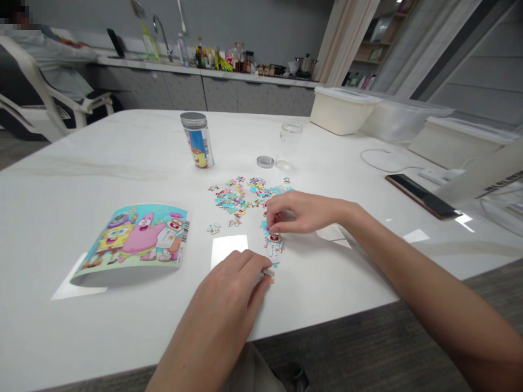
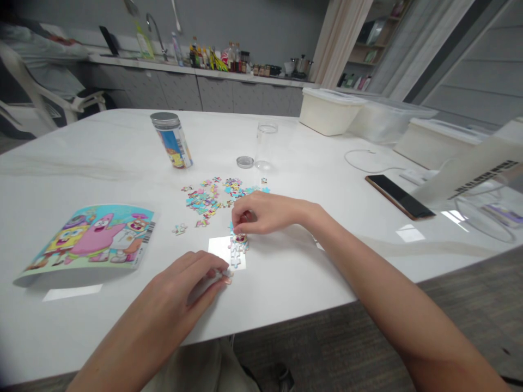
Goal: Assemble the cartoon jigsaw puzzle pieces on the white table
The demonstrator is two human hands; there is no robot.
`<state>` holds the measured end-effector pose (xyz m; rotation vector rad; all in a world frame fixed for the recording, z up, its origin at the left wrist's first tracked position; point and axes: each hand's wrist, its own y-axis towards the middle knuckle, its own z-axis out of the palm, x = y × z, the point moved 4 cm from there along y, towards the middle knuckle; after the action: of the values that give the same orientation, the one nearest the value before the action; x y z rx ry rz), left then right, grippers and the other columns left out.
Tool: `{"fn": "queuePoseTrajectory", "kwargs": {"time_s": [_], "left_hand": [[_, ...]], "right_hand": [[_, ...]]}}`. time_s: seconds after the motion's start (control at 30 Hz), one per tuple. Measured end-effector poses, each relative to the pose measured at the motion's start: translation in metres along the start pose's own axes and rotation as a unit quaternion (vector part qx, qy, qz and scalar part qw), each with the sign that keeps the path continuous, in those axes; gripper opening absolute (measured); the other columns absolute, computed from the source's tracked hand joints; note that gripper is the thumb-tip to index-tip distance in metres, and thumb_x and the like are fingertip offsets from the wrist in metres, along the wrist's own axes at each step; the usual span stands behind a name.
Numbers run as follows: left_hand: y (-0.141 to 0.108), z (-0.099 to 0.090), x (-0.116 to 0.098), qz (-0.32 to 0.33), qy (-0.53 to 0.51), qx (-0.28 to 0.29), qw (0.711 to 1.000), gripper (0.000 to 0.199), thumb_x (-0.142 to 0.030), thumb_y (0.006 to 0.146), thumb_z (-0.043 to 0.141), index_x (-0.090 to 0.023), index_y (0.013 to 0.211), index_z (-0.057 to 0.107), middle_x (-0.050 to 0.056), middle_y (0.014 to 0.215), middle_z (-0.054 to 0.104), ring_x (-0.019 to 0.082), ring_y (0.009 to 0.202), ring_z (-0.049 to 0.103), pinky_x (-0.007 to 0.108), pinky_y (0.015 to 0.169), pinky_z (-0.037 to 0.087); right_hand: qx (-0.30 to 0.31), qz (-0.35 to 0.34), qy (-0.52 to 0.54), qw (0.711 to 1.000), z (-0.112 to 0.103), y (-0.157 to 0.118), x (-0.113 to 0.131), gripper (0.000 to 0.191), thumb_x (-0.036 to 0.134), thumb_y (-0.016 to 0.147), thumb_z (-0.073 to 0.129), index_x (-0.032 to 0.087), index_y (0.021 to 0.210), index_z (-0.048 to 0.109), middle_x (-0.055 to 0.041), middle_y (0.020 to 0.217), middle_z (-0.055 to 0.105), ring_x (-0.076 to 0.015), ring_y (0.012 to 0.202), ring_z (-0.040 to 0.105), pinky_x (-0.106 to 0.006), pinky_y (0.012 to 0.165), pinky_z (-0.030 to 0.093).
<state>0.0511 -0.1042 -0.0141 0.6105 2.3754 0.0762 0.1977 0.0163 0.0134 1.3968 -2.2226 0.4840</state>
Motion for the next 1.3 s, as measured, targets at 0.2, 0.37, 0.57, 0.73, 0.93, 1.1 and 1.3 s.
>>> {"fn": "queuePoseTrajectory", "kwargs": {"time_s": [0.2,0.37,0.57,0.73,0.93,1.1,1.3], "left_hand": [[0.0,0.003,0.0,-0.003,-0.012,-0.002,1.0,0.011,-0.018,0.092,0.048,-0.025,0.095,0.056,-0.001,0.089,0.061,0.018,0.083,0.059,0.03,0.069,0.047],[0.0,0.003,0.003,-0.025,-0.026,-0.005,0.999,0.007,-0.021,0.091,0.05,-0.025,0.095,0.054,-0.001,0.089,0.062,0.018,0.083,0.06,0.03,0.069,0.047],[0.002,0.0,0.004,-0.057,-0.06,-0.012,0.997,0.004,-0.02,0.088,0.052,-0.025,0.088,0.052,-0.003,0.082,0.064,0.016,0.072,0.062,0.026,0.062,0.046],[0.007,-0.003,0.004,-0.076,-0.115,-0.026,0.99,0.008,-0.017,0.083,0.057,-0.024,0.084,0.053,-0.006,0.074,0.065,0.012,0.065,0.063,0.022,0.06,0.048],[0.009,-0.008,0.001,-0.125,-0.182,-0.075,0.972,0.005,-0.023,0.082,0.06,-0.022,0.08,0.056,-0.004,0.076,0.067,0.013,0.069,0.066,0.023,0.062,0.052],[0.009,-0.008,0.004,-0.169,-0.235,-0.145,0.946,0.009,-0.026,0.082,0.062,-0.021,0.079,0.055,-0.002,0.078,0.069,0.015,0.073,0.069,0.026,0.065,0.057],[0.012,-0.004,0.0,-0.159,-0.238,-0.175,0.942,0.011,-0.027,0.083,0.062,-0.021,0.077,0.055,-0.001,0.077,0.068,0.015,0.072,0.069,0.026,0.066,0.058]], "right_hand": [[0.003,0.004,-0.003,1.0,0.0,0.0,0.0,0.015,0.026,0.087,0.057,0.014,0.084,0.065,-0.0032,0.08,0.06,-0.0116,0.07,0.05,-0.026,0.067,0.038],[0.001,0.003,-0.004,1.0,0.0,0.0,0.0,0.014,0.025,0.087,0.057,0.015,0.083,0.065,-0.0027,0.079,0.06,-0.0113,0.069,0.05,-0.026,0.067,0.038],[-0.002,-0.003,-0.001,1.0,0.0,0.0,0.0,0.012,0.024,0.087,0.057,0.014,0.084,0.065,-0.0025,0.078,0.06,-0.0116,0.07,0.051,-0.026,0.067,0.039],[-0.001,-0.004,0.0,1.0,0.0,0.0,-0.001,0.012,0.023,0.086,0.058,0.015,0.083,0.065,-0.0024,0.079,0.06,-0.0114,0.07,0.05,-0.026,0.067,0.039],[-0.005,-0.014,0.04,0.999,-0.001,0.0,0.004,0.013,0.025,0.086,0.059,0.014,0.084,0.067,-0.0027,0.079,0.062,-0.0115,0.071,0.051,-0.026,0.068,0.04],[0.036,-0.037,0.115,0.992,0.001,-0.001,0.015,0.016,0.027,0.087,0.06,0.014,0.087,0.068,-0.0036,0.08,0.068,-0.011,0.071,0.054,-0.025,0.067,0.042],[0.081,-0.013,0.174,0.981,0.009,0.001,0.017,0.015,0.027,0.085,0.064,0.013,0.088,0.069,-0.0025,0.077,0.07,-0.0092,0.066,0.054,-0.022,0.062,0.041]]}}
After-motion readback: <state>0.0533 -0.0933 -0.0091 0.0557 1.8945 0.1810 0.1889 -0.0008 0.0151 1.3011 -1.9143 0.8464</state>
